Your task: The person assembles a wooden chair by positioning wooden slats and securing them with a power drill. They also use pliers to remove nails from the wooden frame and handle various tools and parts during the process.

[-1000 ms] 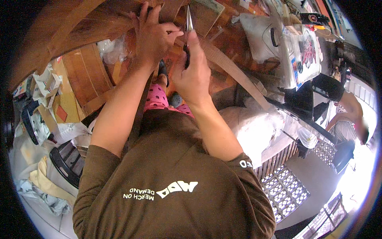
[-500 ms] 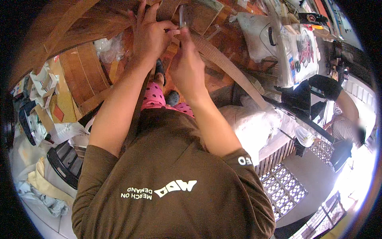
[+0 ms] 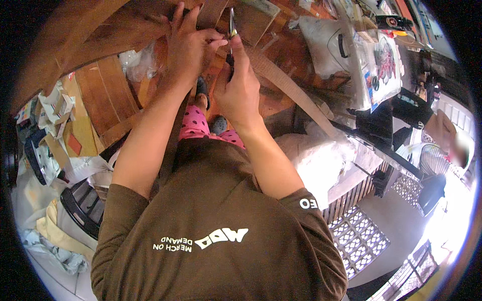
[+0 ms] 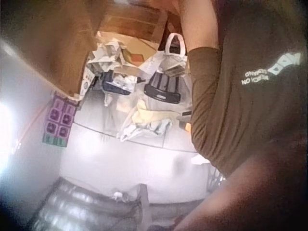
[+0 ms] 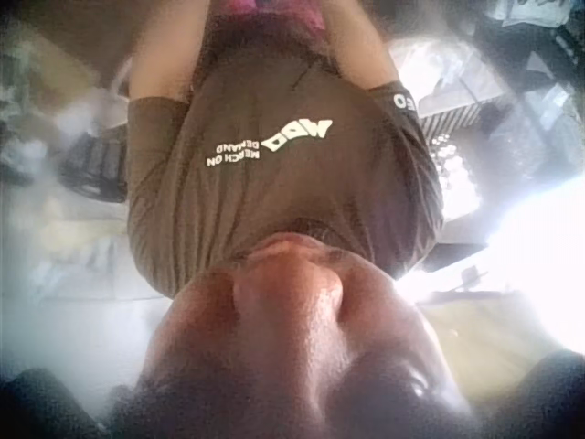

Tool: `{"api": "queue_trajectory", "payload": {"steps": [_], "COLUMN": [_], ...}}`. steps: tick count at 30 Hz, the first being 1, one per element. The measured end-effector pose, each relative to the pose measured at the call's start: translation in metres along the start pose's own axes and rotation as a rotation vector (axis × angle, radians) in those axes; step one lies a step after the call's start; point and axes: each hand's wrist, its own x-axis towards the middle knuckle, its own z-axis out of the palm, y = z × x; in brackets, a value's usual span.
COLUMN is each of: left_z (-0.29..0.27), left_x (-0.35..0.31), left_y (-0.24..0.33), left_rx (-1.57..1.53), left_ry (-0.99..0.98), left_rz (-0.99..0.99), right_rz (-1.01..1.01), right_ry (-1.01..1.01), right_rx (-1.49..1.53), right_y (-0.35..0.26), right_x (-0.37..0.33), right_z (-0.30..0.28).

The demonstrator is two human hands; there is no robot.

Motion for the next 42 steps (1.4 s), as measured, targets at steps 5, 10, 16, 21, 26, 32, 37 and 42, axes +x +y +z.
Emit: {"api": "queue_trajectory", "payload": {"steps": [5,10,16,21,26,32,37,42], "left_z": [-0.004,-0.007,0.009,-0.006,-0.009,-0.007,0.003,0.005], "left_x": [-0.009,-0.012,-0.012,-0.014,-0.006,-0.006,-0.008,-0.009], "left_y": [-0.002,0.002,-0.012,0.002,0.013,0.015,0.007,0.001], "left_rx": [-0.144,0.065,0.259,0.389,0.172,0.209,0.282,0.349], "left_ry": [0.035,0.075,0.103,0.002,-0.008,0.001,0.026,-0.012], "left_rz": [0.021,-0.090,0.006,-0.064,-0.106,-0.157,-0.136,-0.125], "right_rz": [0.036,-0.097,0.097,-0.022,0.070,-0.095,-0.024,0.010], "right_ry": [-0.018,0.098,-0.146,0.076,-0.015,0.107,0.001,0.007], "right_rx": [-0.034,-0.038,-0.049,-0.025,-0.029,0.004,-0.077,-0.035], "right_y": [0.005,-0.014,0.013,0.007,0.011,-0.001,0.010,0.005], "right_x": [-0.005,-0.005,-0.012,-0.020,-0.021,-0.007,-0.010,-0.003], "right_z": [-0.004,-0.011,0.020,-0.005,-0.004,-0.001,0.005,-0.002]}}
